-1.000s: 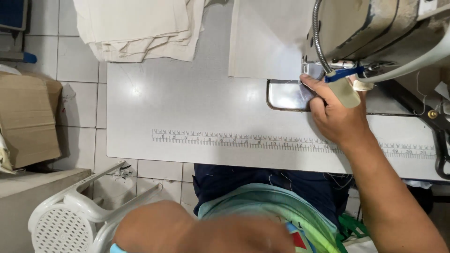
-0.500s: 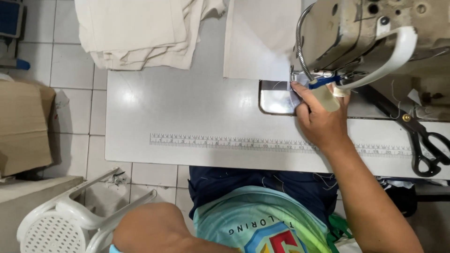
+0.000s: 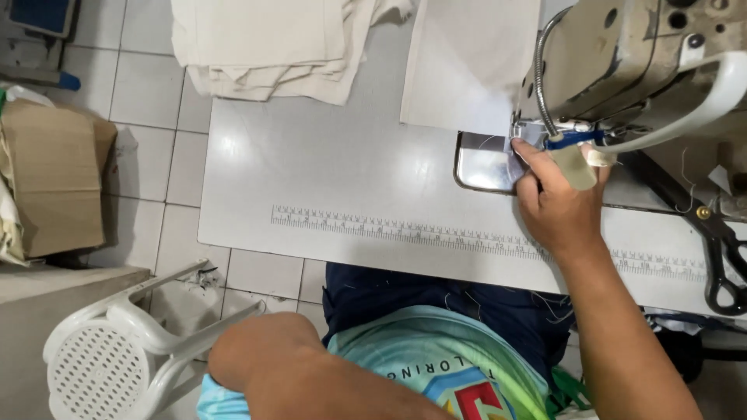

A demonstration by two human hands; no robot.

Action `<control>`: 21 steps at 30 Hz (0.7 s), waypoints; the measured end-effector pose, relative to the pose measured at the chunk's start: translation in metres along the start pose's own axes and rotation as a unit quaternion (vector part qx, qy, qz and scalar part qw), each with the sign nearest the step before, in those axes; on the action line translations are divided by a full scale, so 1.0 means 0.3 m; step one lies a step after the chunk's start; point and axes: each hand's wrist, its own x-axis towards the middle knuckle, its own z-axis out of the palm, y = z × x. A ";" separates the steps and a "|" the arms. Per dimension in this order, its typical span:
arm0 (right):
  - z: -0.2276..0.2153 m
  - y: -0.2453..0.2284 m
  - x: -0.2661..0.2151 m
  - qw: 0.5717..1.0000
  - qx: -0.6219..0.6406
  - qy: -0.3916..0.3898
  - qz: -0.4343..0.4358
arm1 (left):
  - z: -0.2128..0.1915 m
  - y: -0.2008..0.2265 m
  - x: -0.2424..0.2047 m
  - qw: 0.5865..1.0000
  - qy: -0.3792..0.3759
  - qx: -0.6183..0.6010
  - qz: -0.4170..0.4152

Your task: A person is folding and preparing small rectangular pieces of white fabric at a sewing station.

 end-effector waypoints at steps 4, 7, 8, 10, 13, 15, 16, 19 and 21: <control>-0.001 -0.015 0.015 1.000 0.013 -0.007 0.024 | -0.050 0.128 -0.011 0.999 -0.024 -0.035 0.023; -0.008 -0.023 0.021 1.000 0.020 0.004 0.022 | -0.249 0.133 0.011 0.842 0.196 0.464 -0.193; -0.010 -0.015 0.015 1.000 0.023 0.010 0.015 | -0.323 0.092 -0.039 0.839 0.196 0.471 -0.190; 0.000 -0.010 0.007 1.000 0.009 0.008 0.016 | -0.486 0.030 -0.136 0.735 0.280 0.582 -0.205; -0.003 -0.022 0.002 0.999 0.006 -0.012 0.045 | -0.629 -0.042 -0.299 0.641 0.301 0.592 -0.384; -0.006 -0.023 0.007 0.999 -0.001 -0.007 0.039 | -0.636 -0.053 -0.281 0.632 0.270 0.558 -0.466; -0.007 -0.026 0.010 0.999 -0.008 -0.004 0.035 | -0.639 -0.054 -0.275 0.617 0.235 0.517 -0.545; -0.012 -0.028 0.007 0.999 -0.013 -0.014 0.050 | -0.659 -0.166 -0.382 0.585 0.232 0.652 -0.423; -0.002 -0.030 0.004 0.998 -0.011 -0.022 0.061 | -0.651 -0.166 -0.394 0.590 0.271 0.622 -0.437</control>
